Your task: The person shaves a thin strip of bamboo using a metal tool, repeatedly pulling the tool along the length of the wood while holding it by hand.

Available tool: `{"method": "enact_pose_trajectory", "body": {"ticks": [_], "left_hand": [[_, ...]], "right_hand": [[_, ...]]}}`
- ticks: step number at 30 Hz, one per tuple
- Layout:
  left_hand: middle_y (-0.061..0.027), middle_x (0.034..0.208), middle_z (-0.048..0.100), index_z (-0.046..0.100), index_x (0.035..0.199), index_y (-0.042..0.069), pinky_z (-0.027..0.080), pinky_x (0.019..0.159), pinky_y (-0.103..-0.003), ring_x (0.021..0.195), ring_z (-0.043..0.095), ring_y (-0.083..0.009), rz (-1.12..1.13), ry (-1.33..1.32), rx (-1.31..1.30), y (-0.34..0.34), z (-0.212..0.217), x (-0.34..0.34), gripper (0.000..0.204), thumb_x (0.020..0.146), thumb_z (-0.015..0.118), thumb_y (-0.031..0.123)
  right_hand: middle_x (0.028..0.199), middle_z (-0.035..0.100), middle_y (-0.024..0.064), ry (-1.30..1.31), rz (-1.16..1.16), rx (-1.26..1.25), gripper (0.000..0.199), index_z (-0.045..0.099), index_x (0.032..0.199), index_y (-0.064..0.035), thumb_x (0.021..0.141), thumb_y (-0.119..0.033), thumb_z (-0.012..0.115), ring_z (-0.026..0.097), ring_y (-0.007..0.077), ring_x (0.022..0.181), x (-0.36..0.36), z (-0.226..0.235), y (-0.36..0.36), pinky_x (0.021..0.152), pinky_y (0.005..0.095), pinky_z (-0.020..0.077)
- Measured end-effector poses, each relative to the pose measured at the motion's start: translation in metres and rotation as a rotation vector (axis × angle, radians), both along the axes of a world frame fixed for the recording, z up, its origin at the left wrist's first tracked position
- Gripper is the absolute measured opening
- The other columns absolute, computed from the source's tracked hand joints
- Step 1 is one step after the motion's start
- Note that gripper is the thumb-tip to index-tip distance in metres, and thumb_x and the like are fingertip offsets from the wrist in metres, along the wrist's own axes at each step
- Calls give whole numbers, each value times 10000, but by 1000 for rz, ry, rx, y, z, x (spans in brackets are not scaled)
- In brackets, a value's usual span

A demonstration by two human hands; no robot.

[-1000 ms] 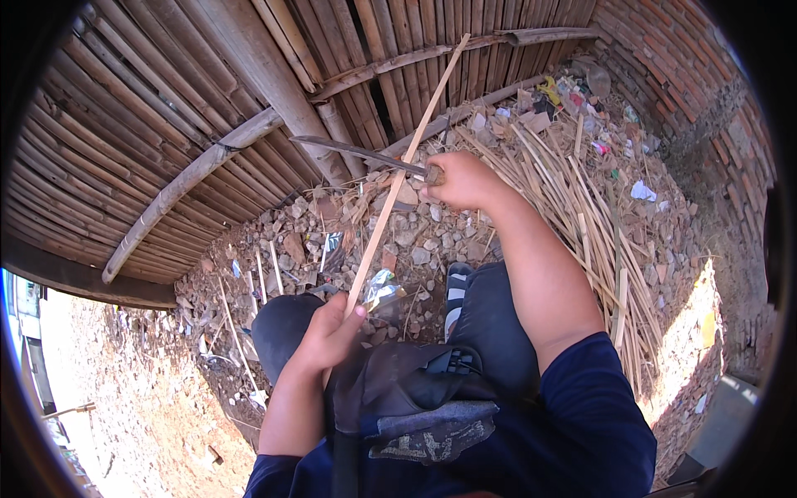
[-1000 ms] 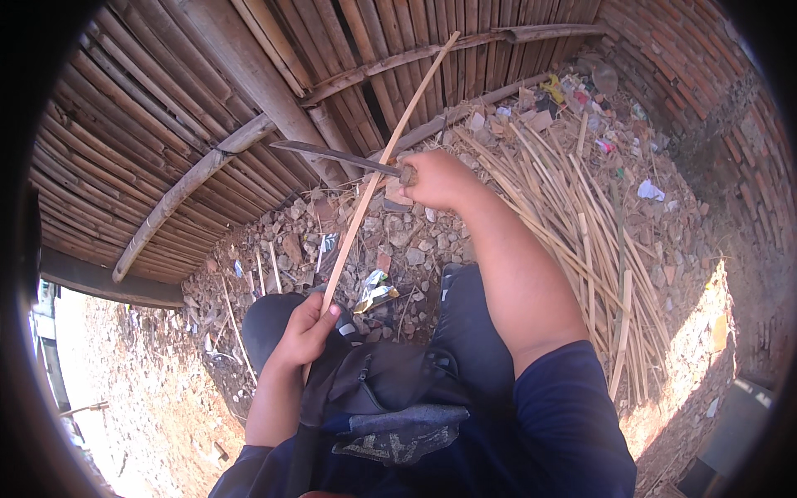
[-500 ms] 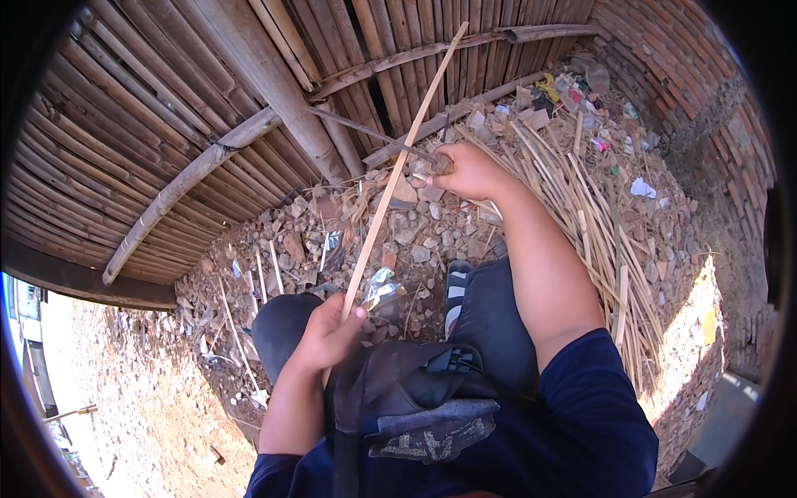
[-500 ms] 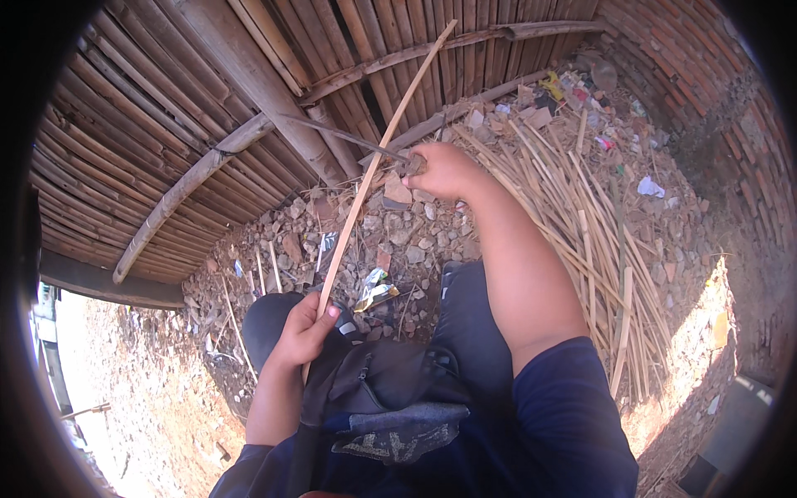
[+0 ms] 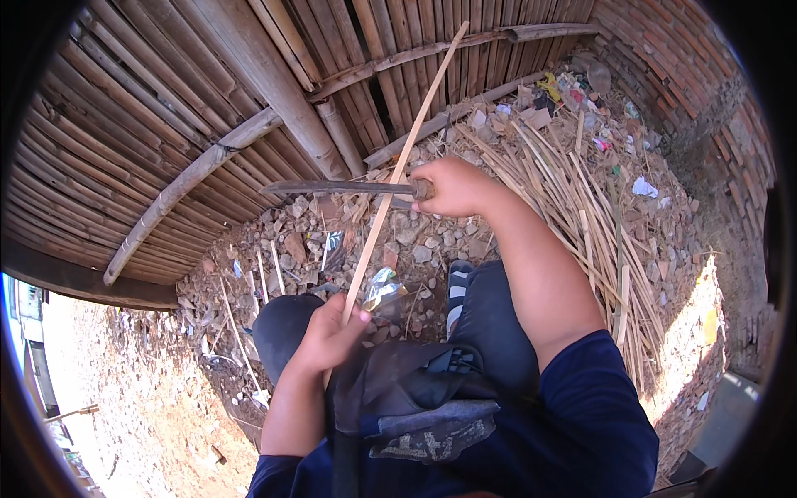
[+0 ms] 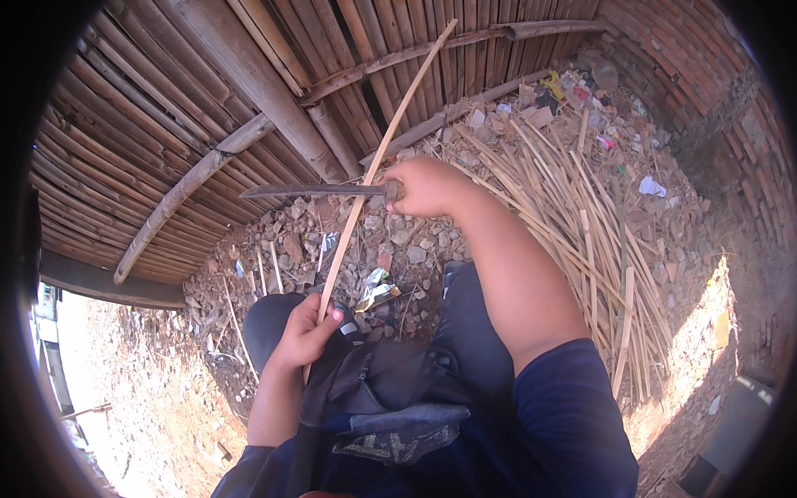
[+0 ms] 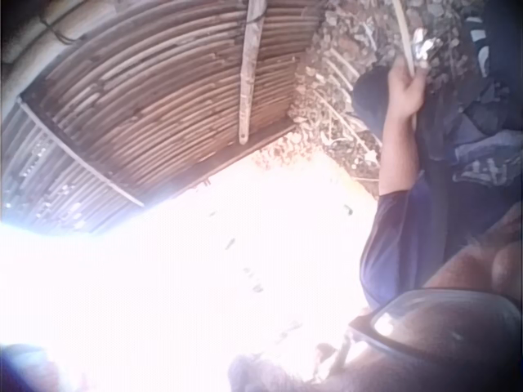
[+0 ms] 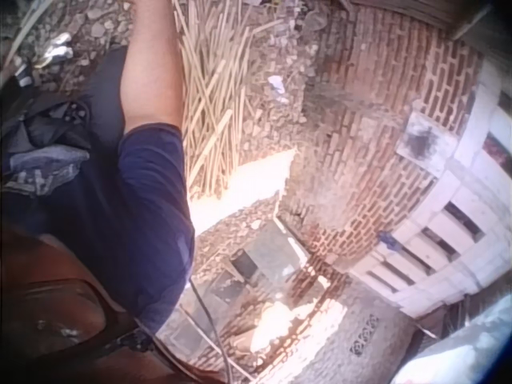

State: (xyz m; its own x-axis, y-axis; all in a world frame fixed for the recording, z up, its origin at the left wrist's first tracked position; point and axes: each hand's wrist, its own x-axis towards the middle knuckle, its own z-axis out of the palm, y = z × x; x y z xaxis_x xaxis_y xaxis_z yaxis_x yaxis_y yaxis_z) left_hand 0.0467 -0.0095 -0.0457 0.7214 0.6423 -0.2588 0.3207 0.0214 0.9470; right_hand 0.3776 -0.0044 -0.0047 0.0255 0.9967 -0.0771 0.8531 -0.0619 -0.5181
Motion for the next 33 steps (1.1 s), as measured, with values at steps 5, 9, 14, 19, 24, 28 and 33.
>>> {"method": "enact_pose_trajectory", "body": {"ticks": [5, 9, 14, 19, 24, 28, 33], "left_hand": [[64, 751, 478, 525, 913, 61, 350, 588, -210, 671, 399, -31, -30, 42, 52, 1, 1, 1, 209, 964, 637, 229], [23, 792, 557, 541, 938, 43, 418, 647, -234, 728, 489, -56, 3, -16, -28, 2, -7, -1, 184, 961, 628, 203], [13, 811, 595, 544, 936, 49, 461, 680, -246, 756, 535, -65, -3, -94, -121, 3, -18, -8, 158, 954, 634, 177], [15, 822, 562, 524, 928, 63, 449, 686, -243, 767, 506, -62, -45, -51, -74, 3, -5, -6, 141, 963, 624, 155], [11, 826, 559, 523, 953, 50, 455, 719, -252, 775, 522, -79, -29, -70, -189, 7, -6, -8, 140, 979, 599, 164], [50, 695, 438, 471, 922, 113, 309, 495, -226, 562, 382, -55, -23, -166, -240, 2, 3, 5, 216, 988, 590, 281], [44, 674, 430, 476, 912, 112, 292, 486, -224, 540, 360, -63, -15, -163, -299, 4, -8, -10, 277, 1024, 500, 364]], "right_hand": [[1090, 678, 226, 60, -343, 100, 545, 645, 1191, -29, 757, -327, 790, 653, 362, 1030, 39, -13, 0, 904, 404, 506], [1116, 676, 223, 74, -431, 112, 550, 634, 1211, -22, 774, -325, 776, 651, 356, 1048, 35, -3, -3, 921, 404, 502], [1070, 686, 186, 7, -258, 2, 457, 663, 1193, -122, 776, -285, 754, 644, 358, 1031, -17, 18, -3, 895, 439, 511], [1057, 688, 200, -6, -92, 23, 465, 675, 1160, -89, 763, -313, 768, 657, 357, 1004, -4, 3, 0, 881, 430, 516], [1099, 676, 211, 153, -428, 103, 488, 664, 1185, -82, 758, -298, 763, 635, 372, 1053, 33, -3, -2, 915, 430, 506], [1118, 673, 208, 115, -382, 88, 474, 659, 1189, -74, 774, -285, 748, 632, 369, 1060, 20, 4, -6, 936, 422, 500], [1016, 688, 193, -86, -34, 37, 450, 683, 1156, -129, 771, -343, 778, 660, 347, 984, -19, 27, -10, 849, 451, 521]]}}
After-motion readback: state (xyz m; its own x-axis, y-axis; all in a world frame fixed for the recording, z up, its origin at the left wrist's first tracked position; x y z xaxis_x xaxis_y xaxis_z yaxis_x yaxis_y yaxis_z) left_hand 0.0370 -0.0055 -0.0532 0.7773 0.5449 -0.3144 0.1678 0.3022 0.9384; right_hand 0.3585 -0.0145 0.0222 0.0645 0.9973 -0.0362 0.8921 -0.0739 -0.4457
